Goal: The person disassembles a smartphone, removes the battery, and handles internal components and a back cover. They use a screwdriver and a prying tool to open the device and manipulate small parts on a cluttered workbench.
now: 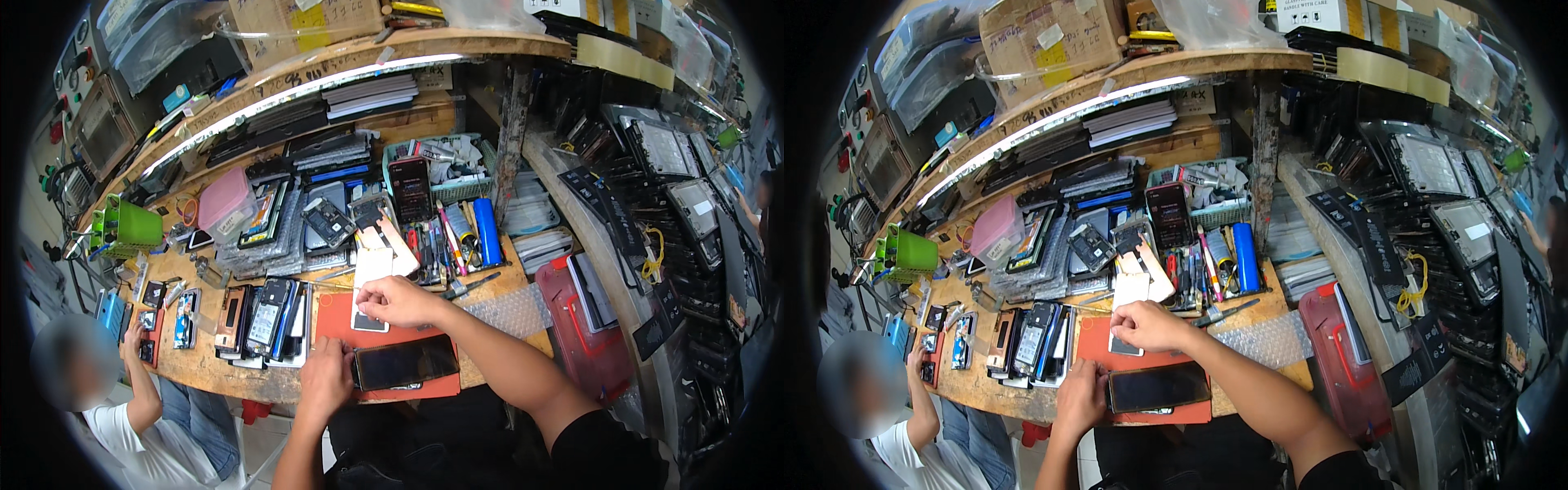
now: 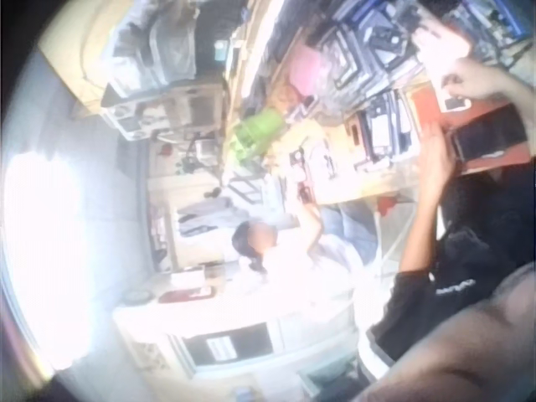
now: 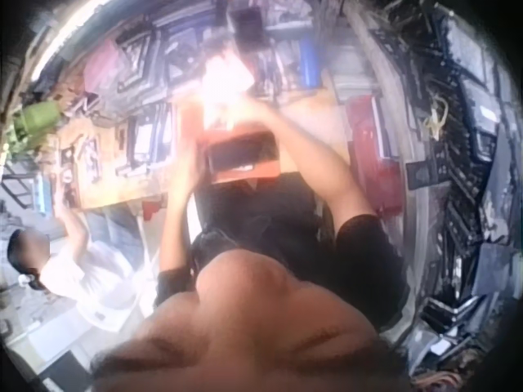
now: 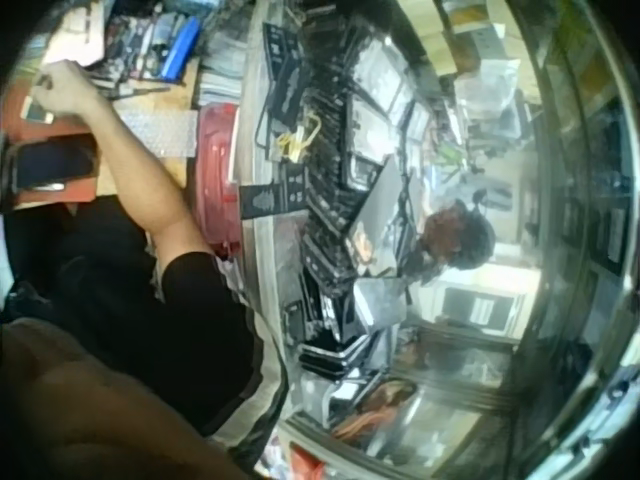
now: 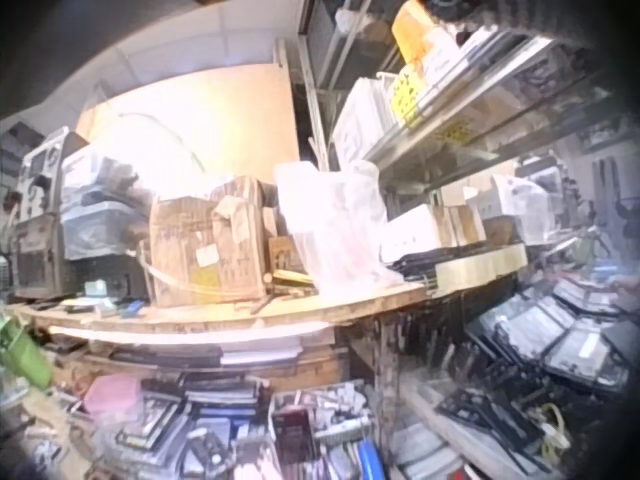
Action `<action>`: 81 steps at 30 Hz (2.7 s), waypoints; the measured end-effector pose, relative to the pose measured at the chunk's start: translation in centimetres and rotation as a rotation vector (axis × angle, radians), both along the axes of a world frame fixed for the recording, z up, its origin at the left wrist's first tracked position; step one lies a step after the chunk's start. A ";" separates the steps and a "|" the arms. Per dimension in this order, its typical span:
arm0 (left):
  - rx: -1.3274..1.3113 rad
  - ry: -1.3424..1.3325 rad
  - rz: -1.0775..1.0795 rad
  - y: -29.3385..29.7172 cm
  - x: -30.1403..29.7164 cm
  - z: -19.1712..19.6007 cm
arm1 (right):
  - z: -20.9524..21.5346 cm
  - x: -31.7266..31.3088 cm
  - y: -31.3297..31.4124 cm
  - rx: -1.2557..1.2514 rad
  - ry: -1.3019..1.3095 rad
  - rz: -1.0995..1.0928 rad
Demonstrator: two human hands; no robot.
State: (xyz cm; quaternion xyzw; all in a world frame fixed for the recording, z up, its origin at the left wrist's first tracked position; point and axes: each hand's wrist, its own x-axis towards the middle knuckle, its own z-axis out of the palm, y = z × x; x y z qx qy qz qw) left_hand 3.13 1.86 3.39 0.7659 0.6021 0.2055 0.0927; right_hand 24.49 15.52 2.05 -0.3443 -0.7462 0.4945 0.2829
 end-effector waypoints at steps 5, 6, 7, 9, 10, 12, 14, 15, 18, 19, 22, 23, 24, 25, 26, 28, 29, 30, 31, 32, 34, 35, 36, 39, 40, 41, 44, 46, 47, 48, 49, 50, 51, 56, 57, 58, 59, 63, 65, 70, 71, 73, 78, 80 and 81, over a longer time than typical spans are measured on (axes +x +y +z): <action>0.082 0.005 0.006 -0.3 0.1 -0.5 | 0.4 0.1 -0.2 -0.002 -0.032 0.019; 0.089 0.006 0.007 -0.4 0.1 -0.5 | 0.6 0.1 -0.2 -0.012 -0.037 0.016; 0.096 0.008 0.007 -0.6 0.0 -0.4 | 0.7 0.2 -0.2 -0.021 -0.043 0.013; 0.128 0.027 0.000 -1.6 0.2 -0.3 | 0.8 0.4 -0.3 -0.006 -0.057 0.016; 0.154 0.044 -0.007 -2.3 0.4 0.0 | 0.8 0.4 -0.3 0.005 -0.057 0.018; 0.195 0.089 -0.042 -3.4 0.4 -0.3 | 0.7 0.2 -0.5 0.013 -0.033 -0.007; 0.225 0.140 -0.057 -4.0 0.6 -0.1 | 0.6 0.1 -0.6 0.013 -0.040 -0.013; 0.239 0.166 -0.063 -4.1 0.7 -0.1 | 0.6 0.1 -0.5 0.013 -0.043 -0.013; 0.245 0.164 -0.068 -3.8 0.8 -0.4 | 0.4 0.3 -0.3 0.009 -0.049 -0.016; 0.260 0.176 -0.066 -3.7 0.9 -0.4 | 0.7 0.3 -0.5 0.000 -0.055 -0.016; 0.245 0.212 -0.039 -3.9 1.2 -0.1 | 1.0 0.3 -0.6 0.022 -0.053 -0.005; 0.255 0.230 -0.041 -3.9 1.2 -0.1 | 0.9 0.2 -0.6 0.030 -0.055 -0.007; 0.247 0.252 -0.034 -3.9 1.2 0.3 | 0.8 0.0 -0.7 0.040 -0.056 -0.005; 0.241 0.244 -0.044 -3.9 1.2 0.3 | 0.8 -0.2 -0.7 0.050 -0.056 -0.003; 0.234 0.236 -0.052 -4.0 1.2 0.3 | 1.0 -0.1 -0.9 0.035 -0.074 0.009; 0.213 0.208 -0.065 -3.9 1.2 0.2 | 1.0 -0.1 -0.8 0.036 -0.075 -0.003; 0.191 0.189 -0.063 -4.1 1.2 0.1 | 1.0 0.0 -0.8 0.036 -0.075 -0.009; 0.170 0.173 -0.063 -4.1 1.1 -0.1 | 1.0 0.0 -0.8 0.049 -0.074 -0.006; 0.194 0.181 -0.063 -4.2 1.1 -0.2 | 1.0 0.0 -0.8 0.061 -0.073 -0.002; 0.217 0.189 -0.063 -4.3 1.0 -0.4 | 1.0 0.0 -0.8 0.074 -0.072 0.001; 0.243 0.196 -0.056 -4.4 0.9 -0.7 | 0.8 -0.1 -0.9 0.083 -0.049 -0.001; 0.250 0.197 -0.047 -4.2 0.9 -0.8 | 0.7 -0.2 -1.0 0.088 -0.037 -0.003; 0.252 0.192 -0.039 -4.3 1.0 -0.9 | 0.8 -0.2 -1.1 0.080 -0.049 -0.001; 0.236 0.199 -0.049 -4.0 0.9 -1.0 | 0.9 0.0 -1.1 0.041 -0.052 0.033; 0.230 0.204 -0.053 -3.9 0.9 -0.9 | 0.7 0.0 -1.1 0.020 -0.033 0.063; 0.225 0.210 -0.057 -3.9 1.0 -0.8 | 0.7 0.0 -1.1 -0.002 -0.013 0.094; 0.237 0.225 -0.043 -4.3 0.9 -0.3 | 1.5 -0.5 -1.7 -0.070 0.000 0.234; 0.228 0.244 -0.020 -5.0 0.9 -0.8 | 0.9 -1.1 -2.0 -0.095 -0.051 0.309; 0.254 0.231 -0.020 -5.1 0.9 -1.1 | 0.8 -1.3 -1.9 -0.073 -0.030 0.314; 0.280 0.218 -0.015 -4.9 0.8 -1.5 | 0.7 -1.3 -1.7 -0.052 -0.008 0.323; 0.281 0.214 -0.008 -5.2 0.9 -1.7 | 0.0 -1.1 -1.7 -0.053 0.025 0.337; 0.266 0.222 0.006 -5.3 1.2 -1.6 | -0.4 -0.9 -1.8 -0.083 0.018 0.323; 0.251 0.221 0.003 -5.3 1.4 -1.4 | -0.2 -0.5 -1.8 -0.109 0.004 0.300; 0.250 0.209 -0.001 -5.8 1.4 -1.7 | 1.1 -0.3 -2.4 -0.159 0.009 0.323; 0.247 0.188 0.014 -6.0 1.4 -1.8 | 1.1 -0.5 -2.4 -0.150 0.004 0.330; 0.245 0.168 0.026 -6.3 1.5 -1.9 | 1.2 -0.6 -2.3 -0.160 -0.019 0.351; 0.244 0.146 0.035 -6.5 1.5 -2.0 | 1.4 -0.6 -2.2 -0.169 -0.041 0.370; 0.239 0.109 0.042 -6.3 1.4 -2.0 | 1.6 -0.4 -2.3 -0.152 -0.097 0.395; 0.230 0.089 0.051 -6.1 1.5 -1.9 | 1.7 -0.4 -2.1 -0.131 -0.116 0.401; 0.241 0.137 0.055 -5.2 1.4 -1.7 | 1.9 -0.7 -2.3 -0.031 -0.162 0.397; 0.241 0.147 0.053 -5.1 1.5 -1.6 | 1.7 -0.8 -2.4 -0.022 -0.141 0.400; 0.251 0.120 0.065 -4.7 1.8 -1.7 | 1.5 -0.7 -2.5 0.010 -0.111 0.387; 0.261 0.130 0.066 -4.8 1.7 -1.5 | 0.9 -1.4 -2.8 0.001 -0.004 0.305; 0.242 0.163 0.054 -4.7 1.7 -1.5 | 1.3 -1.3 -2.8 0.016 -0.046 0.264; 0.243 0.166 0.056 -4.8 1.7 -1.5 | 1.0 -1.5 -2.9 0.041 -0.040 0.247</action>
